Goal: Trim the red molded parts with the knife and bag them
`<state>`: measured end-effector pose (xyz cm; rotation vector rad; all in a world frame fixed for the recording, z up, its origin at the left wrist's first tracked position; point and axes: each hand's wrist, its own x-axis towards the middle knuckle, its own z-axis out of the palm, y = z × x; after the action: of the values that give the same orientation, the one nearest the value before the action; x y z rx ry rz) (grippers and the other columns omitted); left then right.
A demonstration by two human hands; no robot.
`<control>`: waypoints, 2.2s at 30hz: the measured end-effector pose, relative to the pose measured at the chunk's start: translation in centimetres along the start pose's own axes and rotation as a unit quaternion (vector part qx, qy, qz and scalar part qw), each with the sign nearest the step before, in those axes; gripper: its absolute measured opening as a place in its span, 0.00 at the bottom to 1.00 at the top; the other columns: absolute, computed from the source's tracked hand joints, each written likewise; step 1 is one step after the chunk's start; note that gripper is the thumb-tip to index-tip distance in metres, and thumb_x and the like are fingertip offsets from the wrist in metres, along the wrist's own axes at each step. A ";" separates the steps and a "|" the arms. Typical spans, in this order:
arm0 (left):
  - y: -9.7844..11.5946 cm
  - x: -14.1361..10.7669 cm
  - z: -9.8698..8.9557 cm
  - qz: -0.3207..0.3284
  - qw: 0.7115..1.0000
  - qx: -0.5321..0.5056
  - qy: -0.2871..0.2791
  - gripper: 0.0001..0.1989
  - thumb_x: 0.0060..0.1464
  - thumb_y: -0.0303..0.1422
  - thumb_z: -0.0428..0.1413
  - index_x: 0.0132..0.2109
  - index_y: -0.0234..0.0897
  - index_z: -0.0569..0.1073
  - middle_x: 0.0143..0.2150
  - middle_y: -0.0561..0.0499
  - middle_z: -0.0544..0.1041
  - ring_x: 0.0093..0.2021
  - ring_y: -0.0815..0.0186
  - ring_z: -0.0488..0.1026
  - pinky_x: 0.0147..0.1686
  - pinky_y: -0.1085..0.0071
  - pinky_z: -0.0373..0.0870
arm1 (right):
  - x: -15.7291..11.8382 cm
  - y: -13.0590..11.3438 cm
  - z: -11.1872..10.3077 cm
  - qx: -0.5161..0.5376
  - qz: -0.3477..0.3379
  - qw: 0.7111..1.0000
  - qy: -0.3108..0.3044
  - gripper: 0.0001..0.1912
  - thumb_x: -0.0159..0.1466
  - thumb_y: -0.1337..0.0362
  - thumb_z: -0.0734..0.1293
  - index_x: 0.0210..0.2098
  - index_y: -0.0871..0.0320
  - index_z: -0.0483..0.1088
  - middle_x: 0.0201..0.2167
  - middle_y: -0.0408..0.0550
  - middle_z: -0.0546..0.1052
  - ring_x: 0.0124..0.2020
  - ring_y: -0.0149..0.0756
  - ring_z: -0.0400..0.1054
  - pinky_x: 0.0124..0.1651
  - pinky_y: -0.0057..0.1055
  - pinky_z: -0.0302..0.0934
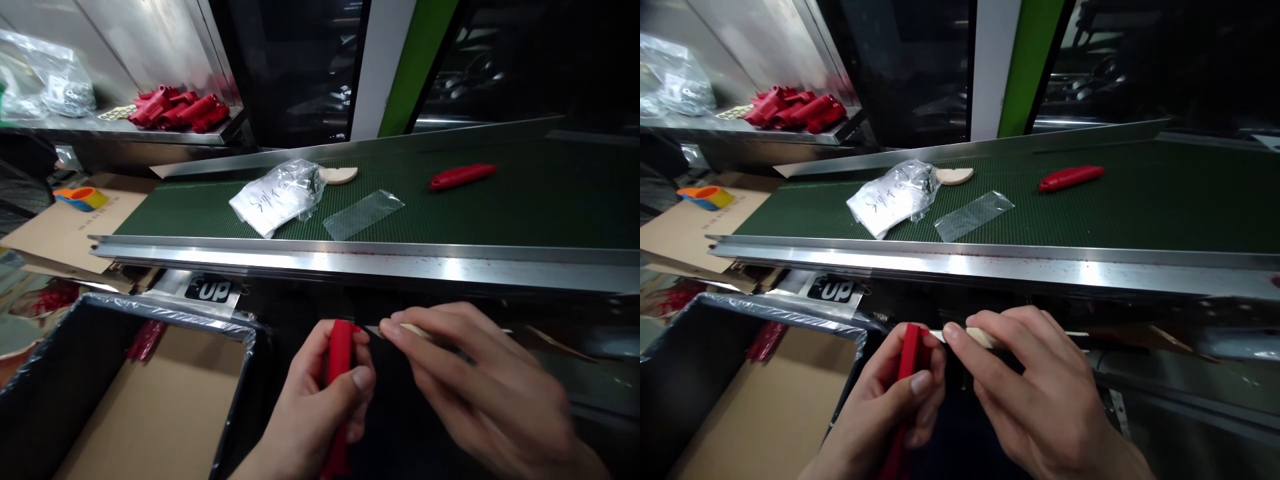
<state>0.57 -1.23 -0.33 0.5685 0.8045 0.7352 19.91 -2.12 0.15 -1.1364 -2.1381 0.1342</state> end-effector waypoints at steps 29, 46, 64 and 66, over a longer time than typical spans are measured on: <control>-2.9 0.5 -0.5 0.009 0.958 -0.193 -0.212 0.11 0.66 0.39 0.44 0.48 0.39 0.64 0.33 0.49 0.73 0.18 0.74 0.68 0.16 0.81 0.67 | -1.0 0.0 0.2 0.038 -0.004 0.999 0.002 0.21 0.63 0.77 0.64 0.53 0.57 0.72 0.46 0.52 0.73 0.48 0.40 0.67 0.45 0.37 0.66; -2.5 0.4 0.2 -0.006 0.965 -0.171 -0.200 0.11 0.66 0.40 0.43 0.46 0.38 0.62 0.28 0.49 0.74 0.15 0.73 0.65 0.16 0.80 0.65 | -1.4 0.2 0.7 -0.009 -0.021 0.999 0.029 0.23 0.63 0.77 0.64 0.55 0.55 0.70 0.46 0.51 0.74 0.46 0.44 0.67 0.44 0.42 0.64; -3.4 -0.4 -0.1 -0.053 0.983 -0.172 -0.046 0.12 0.65 0.41 0.44 0.45 0.38 0.65 0.29 0.50 0.74 0.15 0.72 0.67 0.13 0.80 0.63 | -1.9 -0.2 -0.1 -0.060 0.028 0.993 0.100 0.33 0.59 0.81 0.67 0.60 0.52 0.67 0.46 0.52 0.74 0.45 0.42 0.70 0.42 0.41 0.65; -3.3 -0.5 0.1 -0.038 0.983 -0.168 -0.062 0.13 0.65 0.41 0.44 0.46 0.38 0.65 0.29 0.49 0.74 0.15 0.72 0.68 0.13 0.81 0.63 | -2.0 0.0 0.5 -0.040 0.024 0.995 0.085 0.31 0.58 0.83 0.67 0.58 0.55 0.69 0.45 0.52 0.74 0.45 0.41 0.70 0.43 0.40 0.66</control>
<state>1.62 -3.72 -2.33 0.2739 0.5669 0.7378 20.36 -3.55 -1.26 -1.2013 -1.9813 -0.0275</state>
